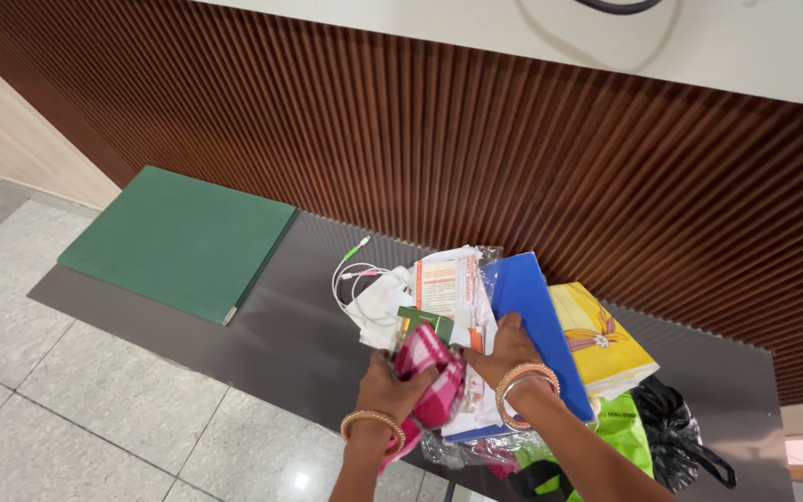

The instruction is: The person removes various items from a white drawer, places them on the countertop, wipes the inside of the drawer with a cloth, and then returns the items into the drawer. The items include plastic bags, a notebook, and other miscellaneous objects.

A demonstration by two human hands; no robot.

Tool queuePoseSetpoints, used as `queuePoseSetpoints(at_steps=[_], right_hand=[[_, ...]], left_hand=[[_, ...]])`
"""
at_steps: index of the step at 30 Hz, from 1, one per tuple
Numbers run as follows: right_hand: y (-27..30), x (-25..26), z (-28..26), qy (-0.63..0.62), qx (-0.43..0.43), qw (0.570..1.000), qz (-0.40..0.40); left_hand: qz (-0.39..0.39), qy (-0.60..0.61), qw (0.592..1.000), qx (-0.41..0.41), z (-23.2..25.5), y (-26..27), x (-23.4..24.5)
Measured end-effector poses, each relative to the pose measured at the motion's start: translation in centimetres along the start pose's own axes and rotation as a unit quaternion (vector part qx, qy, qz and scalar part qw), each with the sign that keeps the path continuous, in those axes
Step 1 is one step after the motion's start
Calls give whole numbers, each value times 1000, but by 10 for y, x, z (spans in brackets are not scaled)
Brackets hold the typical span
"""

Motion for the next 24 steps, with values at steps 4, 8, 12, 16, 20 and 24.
queuePoseSetpoints(at_steps=[4, 8, 12, 16, 20, 24], right_hand=[[10, 11, -16, 22, -1, 1000, 12], [14, 11, -20, 21, -40, 999, -6], [-3, 7, -13, 13, -44, 999, 14], [-17, -12, 0, 23, -7, 998, -52], [-17, -26, 13, -15, -7, 1000, 9], [-13, -20, 24, -119, -34, 992, -5]], left_hand=[[37, -80, 996, -28, 23, 14, 19], [70, -116, 990, -41, 38, 23, 30], [121, -124, 985, -29, 45, 12, 44], [143, -140, 980, -8, 42, -14, 53], [165, -93, 982, 8, 28, -42, 53], [212, -7, 977, -3, 18, -57, 53]])
Point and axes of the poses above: each hand's wrist, its own y-axis away from the middle knuckle, its own x-axis out of the back of the hand, z = x × y, the point moved 4 cm from there along -y, towards the middle knuckle, and after that the axes turned 14 degrees about z, right-handed, at the moved point
